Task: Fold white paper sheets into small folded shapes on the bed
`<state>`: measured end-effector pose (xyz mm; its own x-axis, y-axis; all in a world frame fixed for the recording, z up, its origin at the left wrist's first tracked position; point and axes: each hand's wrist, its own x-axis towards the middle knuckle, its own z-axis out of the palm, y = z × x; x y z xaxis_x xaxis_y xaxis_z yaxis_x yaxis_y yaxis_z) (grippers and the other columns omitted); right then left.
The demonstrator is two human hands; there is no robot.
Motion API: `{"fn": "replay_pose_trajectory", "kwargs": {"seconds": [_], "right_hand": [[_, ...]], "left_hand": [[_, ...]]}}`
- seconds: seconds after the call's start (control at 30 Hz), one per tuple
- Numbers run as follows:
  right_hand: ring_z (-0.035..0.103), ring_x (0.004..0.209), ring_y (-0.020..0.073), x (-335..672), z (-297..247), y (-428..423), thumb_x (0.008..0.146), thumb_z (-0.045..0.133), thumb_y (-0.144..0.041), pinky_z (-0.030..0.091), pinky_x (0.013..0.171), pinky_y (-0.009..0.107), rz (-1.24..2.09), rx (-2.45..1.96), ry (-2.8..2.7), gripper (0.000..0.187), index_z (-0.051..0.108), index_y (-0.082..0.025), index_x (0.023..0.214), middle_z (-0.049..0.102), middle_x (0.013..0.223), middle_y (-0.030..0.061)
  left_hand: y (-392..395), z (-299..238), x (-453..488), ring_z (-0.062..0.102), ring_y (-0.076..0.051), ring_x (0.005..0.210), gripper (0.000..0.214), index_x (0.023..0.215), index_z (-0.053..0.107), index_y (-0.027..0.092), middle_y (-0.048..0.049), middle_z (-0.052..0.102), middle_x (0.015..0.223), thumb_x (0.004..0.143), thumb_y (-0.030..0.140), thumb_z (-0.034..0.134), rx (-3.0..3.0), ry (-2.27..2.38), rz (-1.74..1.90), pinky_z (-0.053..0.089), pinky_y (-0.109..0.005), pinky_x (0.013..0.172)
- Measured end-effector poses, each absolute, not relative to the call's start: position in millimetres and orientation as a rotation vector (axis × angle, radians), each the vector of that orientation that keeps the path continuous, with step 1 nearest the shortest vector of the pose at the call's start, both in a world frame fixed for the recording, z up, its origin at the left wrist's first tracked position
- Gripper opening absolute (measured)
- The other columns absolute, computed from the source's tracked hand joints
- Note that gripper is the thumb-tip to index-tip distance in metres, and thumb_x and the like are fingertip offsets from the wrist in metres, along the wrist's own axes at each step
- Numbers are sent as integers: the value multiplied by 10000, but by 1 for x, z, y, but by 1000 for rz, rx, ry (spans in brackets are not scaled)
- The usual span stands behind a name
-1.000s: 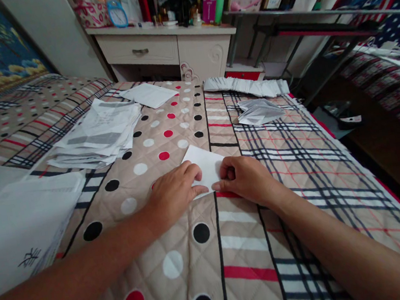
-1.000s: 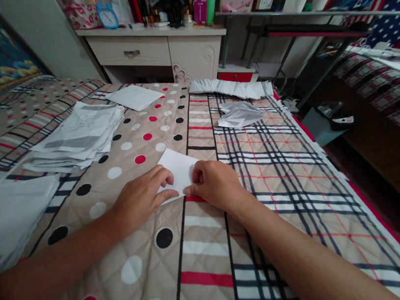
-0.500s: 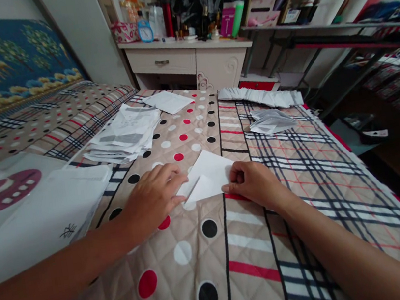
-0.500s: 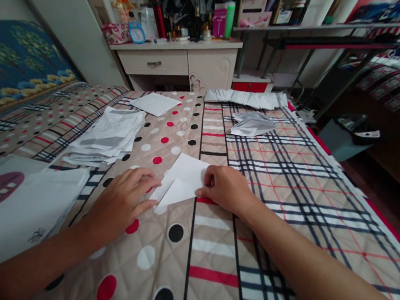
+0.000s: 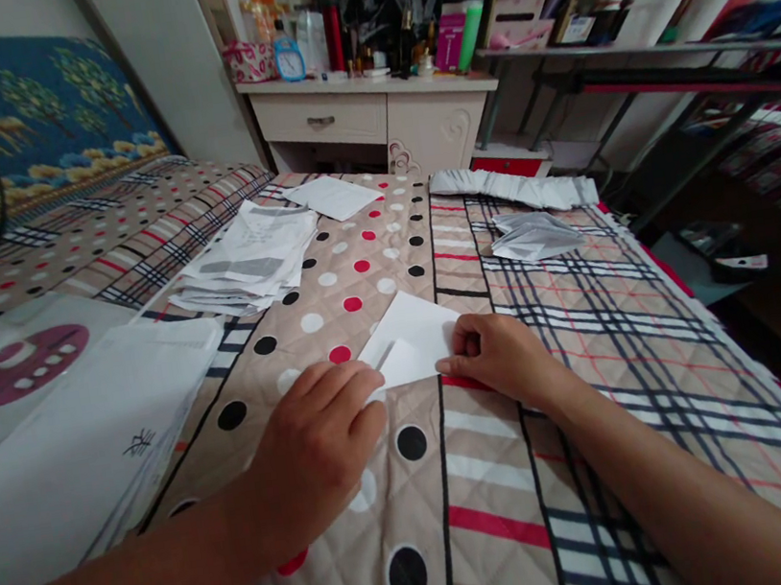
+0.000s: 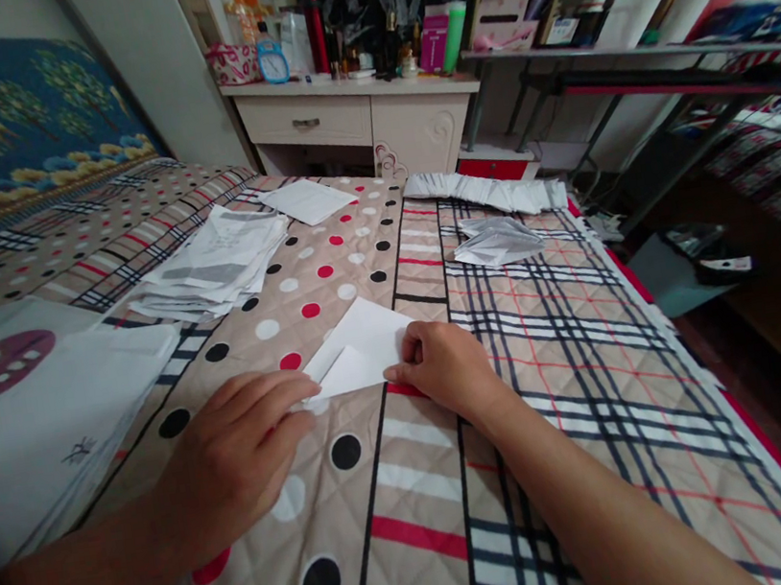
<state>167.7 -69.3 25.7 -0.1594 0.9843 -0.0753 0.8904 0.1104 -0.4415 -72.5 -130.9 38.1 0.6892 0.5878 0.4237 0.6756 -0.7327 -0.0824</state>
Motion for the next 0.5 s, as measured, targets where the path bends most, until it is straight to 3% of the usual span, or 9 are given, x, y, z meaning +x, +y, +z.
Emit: {"fn": "replay_pose_trajectory", "kwargs": {"seconds": [0.1,0.17,0.23,0.37,0.43,0.5], "right_hand": [[489,548,121,168,26,-69,686,742,-426,300,509,258,593,-1857,-2143,254,616,-206,675,609,627,-15],[486,544,121,168,27,-69,685,741,-438,301,508,258,612,-1848,-2135,268,609,-205,669,602,619,-16],[481,536,122,170,25,-68,674,749,-441,301,505,259,638,-1834,-2129,283,597,-204,653,588,603,-19],[514,568,129,174,16,-67,668,760,-423,365,545,258,671,-1749,-1947,298,585,-195,743,606,666,-13],[555,636,140,175,9,-66,701,736,-428,418,610,272,592,-1711,-1771,354,591,-181,909,659,851,30],[579,686,155,174,4,-63,741,697,-441,448,655,299,532,-1693,-1697,441,575,-172,1068,660,1028,80]], "left_hand": [[-134,24,-59,515,-245,1284,357,1247,595,136,-124,565,1380,942,284,485,-2804,-1050,-403,424,-418,1072],[-139,11,-57,457,-273,1344,562,1337,521,87,-166,487,1447,924,467,500,-2808,-1159,-298,421,-409,1091],[-143,0,-60,416,-288,1375,631,1358,502,75,-179,452,1468,907,517,511,-2778,-1234,-196,403,-410,1116],[-144,1,-72,551,-241,1263,338,1243,595,107,-148,581,1356,951,224,471,-2718,-1177,-204,490,-357,1033],[-140,8,-74,638,-192,1141,325,1160,629,132,-111,675,1227,938,71,398,-2693,-1134,-289,550,-311,930],[-134,15,-73,694,-164,982,347,1128,632,142,-81,732,1076,928,24,374,-2664,-1087,-375,583,-277,800]]}}
